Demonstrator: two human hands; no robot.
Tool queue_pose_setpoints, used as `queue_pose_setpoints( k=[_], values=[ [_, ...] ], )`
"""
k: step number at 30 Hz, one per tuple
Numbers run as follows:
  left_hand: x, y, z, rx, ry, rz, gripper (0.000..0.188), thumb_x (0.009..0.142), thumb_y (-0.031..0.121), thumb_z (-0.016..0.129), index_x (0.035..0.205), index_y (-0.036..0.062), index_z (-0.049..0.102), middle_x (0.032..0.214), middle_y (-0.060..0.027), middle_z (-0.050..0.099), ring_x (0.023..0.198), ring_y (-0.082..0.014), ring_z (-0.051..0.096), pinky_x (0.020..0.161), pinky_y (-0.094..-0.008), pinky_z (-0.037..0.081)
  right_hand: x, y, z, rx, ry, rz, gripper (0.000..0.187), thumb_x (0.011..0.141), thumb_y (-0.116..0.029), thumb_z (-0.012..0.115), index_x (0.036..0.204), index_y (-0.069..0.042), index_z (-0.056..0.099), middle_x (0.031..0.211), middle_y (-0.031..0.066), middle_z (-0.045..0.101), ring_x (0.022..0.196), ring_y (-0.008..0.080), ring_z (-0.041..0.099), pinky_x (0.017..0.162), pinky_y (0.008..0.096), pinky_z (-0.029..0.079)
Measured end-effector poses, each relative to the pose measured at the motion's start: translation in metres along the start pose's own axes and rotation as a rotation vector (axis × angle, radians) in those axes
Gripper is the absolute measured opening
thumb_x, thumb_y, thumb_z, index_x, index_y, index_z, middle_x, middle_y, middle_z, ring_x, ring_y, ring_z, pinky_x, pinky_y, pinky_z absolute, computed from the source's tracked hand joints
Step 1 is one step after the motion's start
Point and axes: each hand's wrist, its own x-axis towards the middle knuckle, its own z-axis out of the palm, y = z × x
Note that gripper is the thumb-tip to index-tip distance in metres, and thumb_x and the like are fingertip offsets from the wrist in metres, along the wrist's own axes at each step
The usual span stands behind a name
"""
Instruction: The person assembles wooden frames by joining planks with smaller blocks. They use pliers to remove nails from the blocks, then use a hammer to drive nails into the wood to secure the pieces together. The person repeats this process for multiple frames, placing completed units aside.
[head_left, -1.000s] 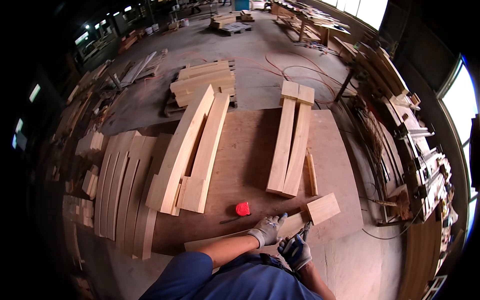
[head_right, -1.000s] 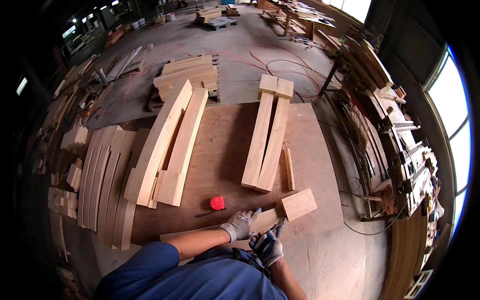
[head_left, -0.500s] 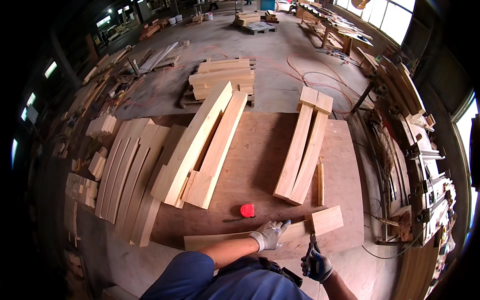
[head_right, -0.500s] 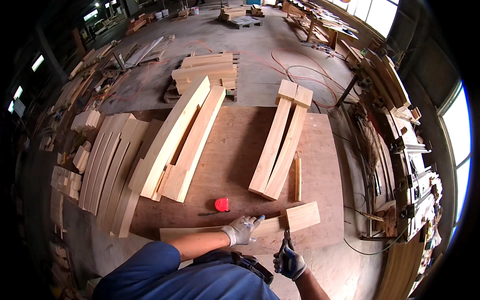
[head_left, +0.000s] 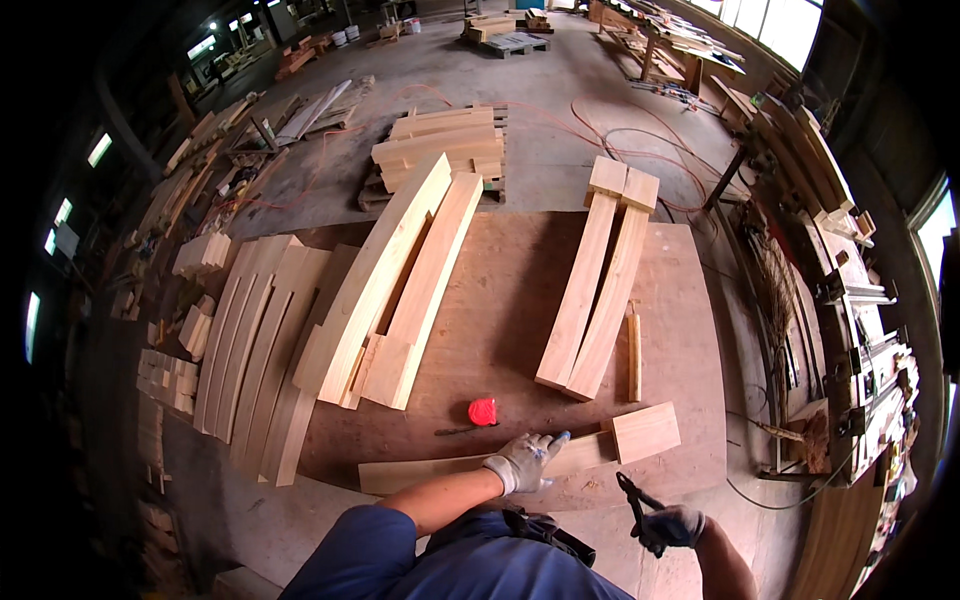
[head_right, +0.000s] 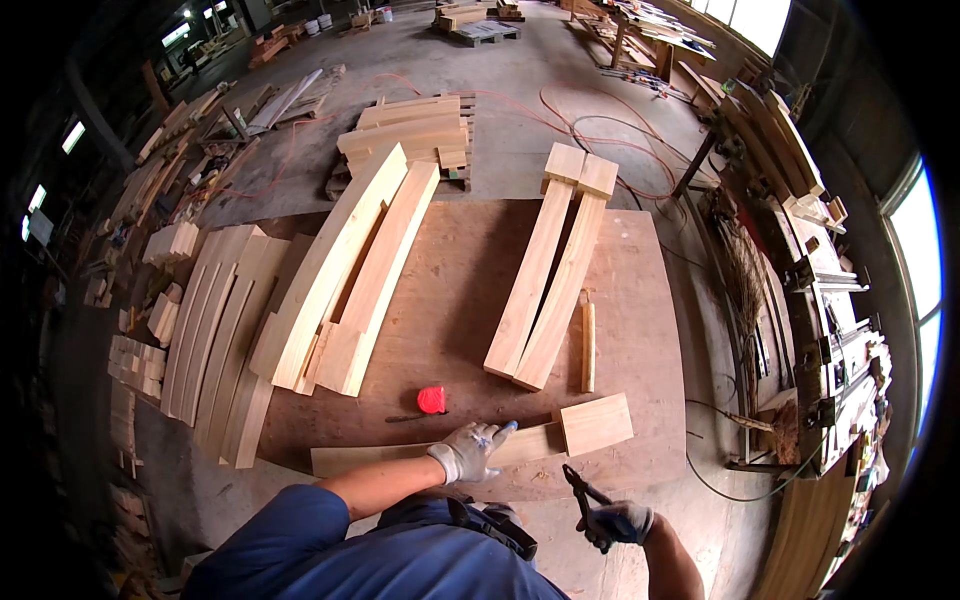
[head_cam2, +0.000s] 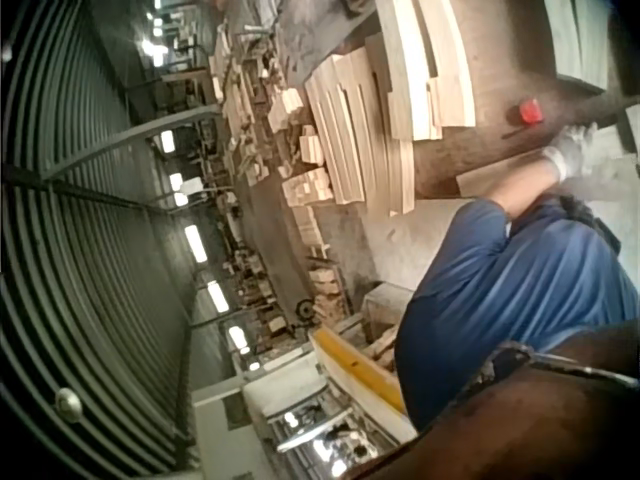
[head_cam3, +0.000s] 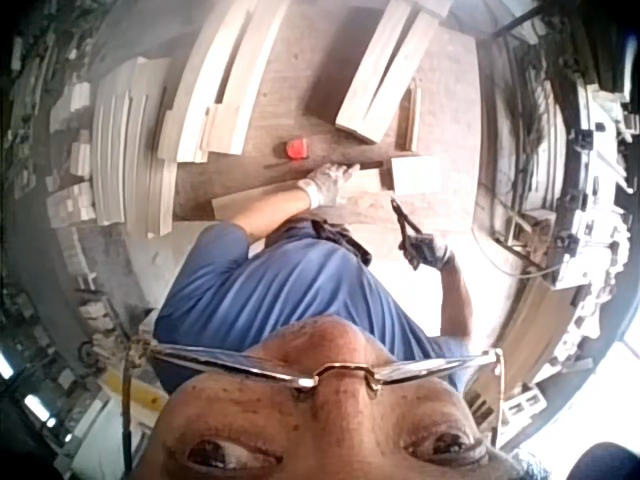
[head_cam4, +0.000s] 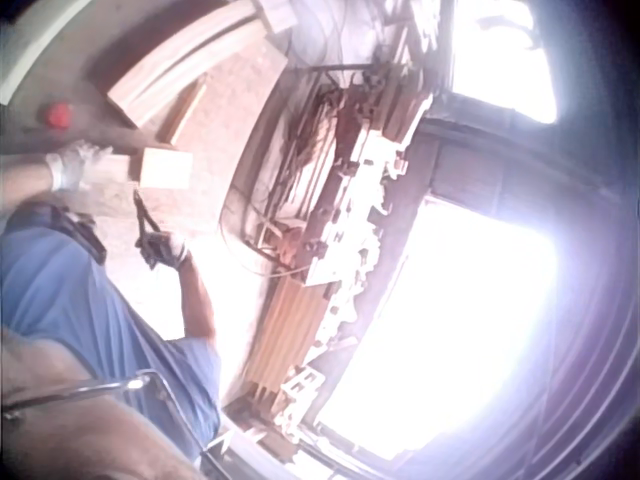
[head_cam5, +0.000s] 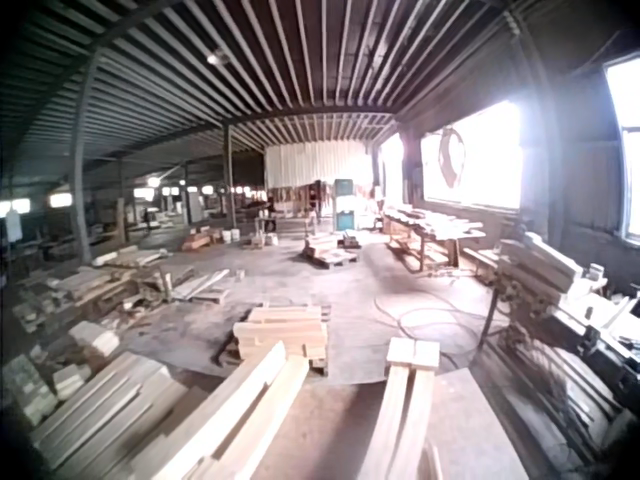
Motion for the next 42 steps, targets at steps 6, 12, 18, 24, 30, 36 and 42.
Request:
queue_pose_setpoints(
  k=[6, 12, 18, 24, 30, 36, 42],
  values=[
    [-0.001, 0.002, -0.006, -0.04, -0.03, -0.011, 0.105, 0.092, 0.048, 0.077, 0.17, -0.0026, 0.028, 0.149, -0.0249, 0.061, 0.133, -0.0376, 0.061, 0.119, -0.0471, 0.044, 0.033, 0.087, 0.006, 0.166, 0.218, -0.054, 0.05, 0.109, -0.032, 0.062, 0.129, 0.013, 0.067, 0.098, 0.0238, 0.077, 0.082, 0.0381, 0.078, 0.077, 0.0504, 0.066],
    [-0.004, 0.001, -0.002, -0.028, 0.014, 0.001, 0.105, 0.092, 0.047, 0.077, 0.17, -0.0031, 0.027, 0.146, -0.0243, 0.061, 0.131, -0.0377, 0.061, 0.116, -0.0472, 0.045, 0.097, 0.118, 0.008, 0.467, 0.441, -0.33, 0.044, 0.11, -0.029, 0.059, 0.13, 0.01, 0.061, 0.123, 0.034, 0.073, 0.112, 0.0525, 0.073, 0.095, 0.067, 0.062],
    [-0.008, -0.004, 0.0, -0.059, 0.011, 0.007, 0.105, 0.093, 0.045, 0.077, 0.17, -0.0036, 0.026, 0.147, -0.0255, 0.06, 0.131, -0.0381, 0.061, 0.117, -0.0472, 0.045, 0.105, 0.129, 0.06, 0.466, 0.551, -0.485, 0.044, 0.111, -0.035, 0.056, 0.132, 0.003, 0.06, 0.135, 0.0321, 0.069, 0.127, 0.0528, 0.066, 0.106, 0.0721, 0.055],
    [0.012, -0.016, 0.046, -0.051, 0.097, 0.033, 0.108, 0.087, 0.056, 0.078, 0.168, -0.0005, 0.033, 0.145, -0.0281, 0.062, 0.128, -0.0433, 0.064, 0.113, -0.056, 0.047, 0.126, 0.133, 0.097, 0.608, 0.401, -0.707, 0.037, 0.108, -0.036, 0.063, 0.131, -0.007, 0.063, 0.128, 0.0227, 0.073, 0.115, 0.0429, 0.074, 0.095, 0.0594, 0.061],
    [0.008, -0.009, 0.021, -0.014, 0.019, -0.007, 0.11, 0.089, 0.054, 0.078, 0.17, -0.001, 0.028, 0.151, -0.0253, 0.057, 0.139, -0.04, 0.055, 0.12, -0.0501, 0.041, 0.12, 0.048, 0.18, 0.436, 0.455, -0.634, 0.043, 0.112, -0.03, 0.06, 0.129, 0.007, 0.07, 0.129, 0.0194, 0.075, 0.115, 0.0315, 0.075, 0.091, 0.0427, 0.063],
    [0.013, -0.009, 0.013, -0.011, -0.046, -0.023, 0.107, 0.09, 0.05, 0.079, 0.171, 0.0018, 0.027, 0.15, -0.0216, 0.057, 0.139, -0.0348, 0.056, 0.12, -0.0471, 0.041, 0.148, 0.022, 0.181, 0.51, 0.539, -0.557, 0.042, 0.112, -0.028, 0.06, 0.133, 0.009, 0.067, 0.124, 0.0222, 0.076, 0.106, 0.0363, 0.078, 0.093, 0.0482, 0.065],
    [0.011, -0.01, 0.015, -0.025, -0.027, -0.026, 0.105, 0.091, 0.048, 0.079, 0.171, 0.0034, 0.028, 0.149, -0.0208, 0.058, 0.138, -0.0347, 0.057, 0.12, -0.0467, 0.042, 0.164, 0.001, 0.178, 0.654, 0.49, -0.559, 0.036, 0.111, -0.026, 0.062, 0.123, 0.006, 0.07, 0.117, 0.0233, 0.078, 0.1, 0.0333, 0.079, 0.082, 0.0438, 0.066]
  ],
)
